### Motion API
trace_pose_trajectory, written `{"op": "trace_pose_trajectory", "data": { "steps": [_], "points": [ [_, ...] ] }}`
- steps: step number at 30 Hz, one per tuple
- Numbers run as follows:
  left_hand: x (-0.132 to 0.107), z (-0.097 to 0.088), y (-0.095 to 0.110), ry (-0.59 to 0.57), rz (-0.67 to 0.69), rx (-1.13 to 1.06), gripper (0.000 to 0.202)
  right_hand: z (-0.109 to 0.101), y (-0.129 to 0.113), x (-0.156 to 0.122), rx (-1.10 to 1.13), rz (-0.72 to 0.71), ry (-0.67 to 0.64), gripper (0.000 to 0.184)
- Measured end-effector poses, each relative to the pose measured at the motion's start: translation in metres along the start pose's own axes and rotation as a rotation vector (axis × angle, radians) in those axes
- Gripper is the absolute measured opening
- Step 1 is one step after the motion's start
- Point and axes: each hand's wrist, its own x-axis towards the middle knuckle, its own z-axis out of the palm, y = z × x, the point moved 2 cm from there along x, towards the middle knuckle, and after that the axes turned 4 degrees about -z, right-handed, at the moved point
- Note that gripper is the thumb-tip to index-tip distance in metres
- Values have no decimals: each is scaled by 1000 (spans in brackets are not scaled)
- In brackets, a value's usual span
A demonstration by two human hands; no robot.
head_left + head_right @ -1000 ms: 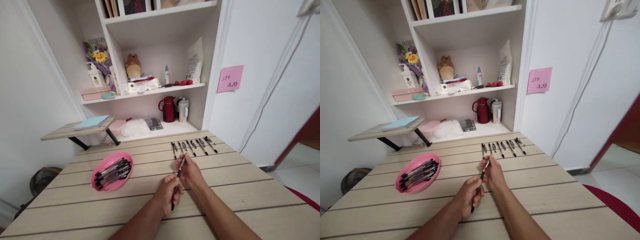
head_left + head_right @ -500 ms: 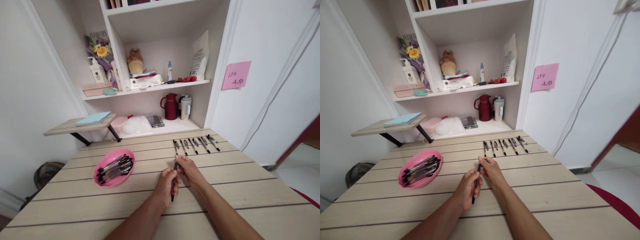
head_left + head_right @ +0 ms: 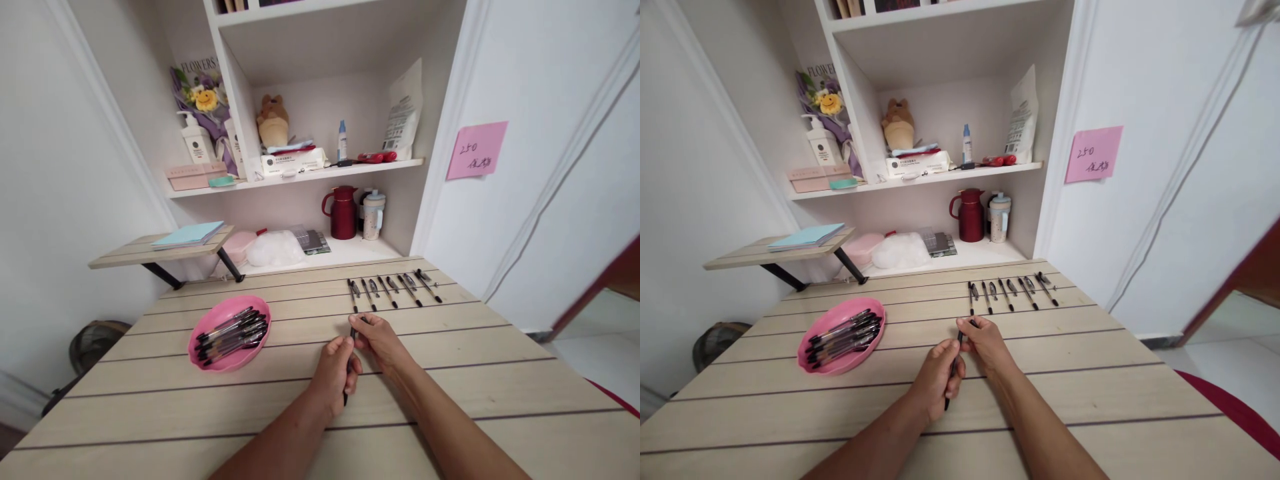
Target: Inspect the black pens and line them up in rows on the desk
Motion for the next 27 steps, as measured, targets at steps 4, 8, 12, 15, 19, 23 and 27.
{"op": "trace_pose_trajectory", "data": {
  "steps": [4, 8, 12, 15, 19, 23, 27],
  "points": [
    [1, -1, -1, -4, -26, -14, 42, 0, 1, 1, 102, 36, -84, 31],
    [1, -1, 0, -8, -26, -12, 42, -1, 2, 0, 118, 51, -62, 31],
    [1, -1, -1, -6, -40, -21, 42, -2, 3, 1, 85, 53, -75, 32],
    [1, -1, -1, -7, -37, -21, 42, -2, 4, 2, 105, 55, -63, 35],
    [1, -1, -2, -15, -55, -18, 45, -4, 4, 3, 40, 32, -29, 34],
    [1, -1, -2, -24, -63, -17, 45, -3, 3, 2, 91, 42, -86, 37],
    [0, -1, -2, -16, -52, -13, 42, -1, 3, 0, 38, 81, -79, 35]
  ]
}}
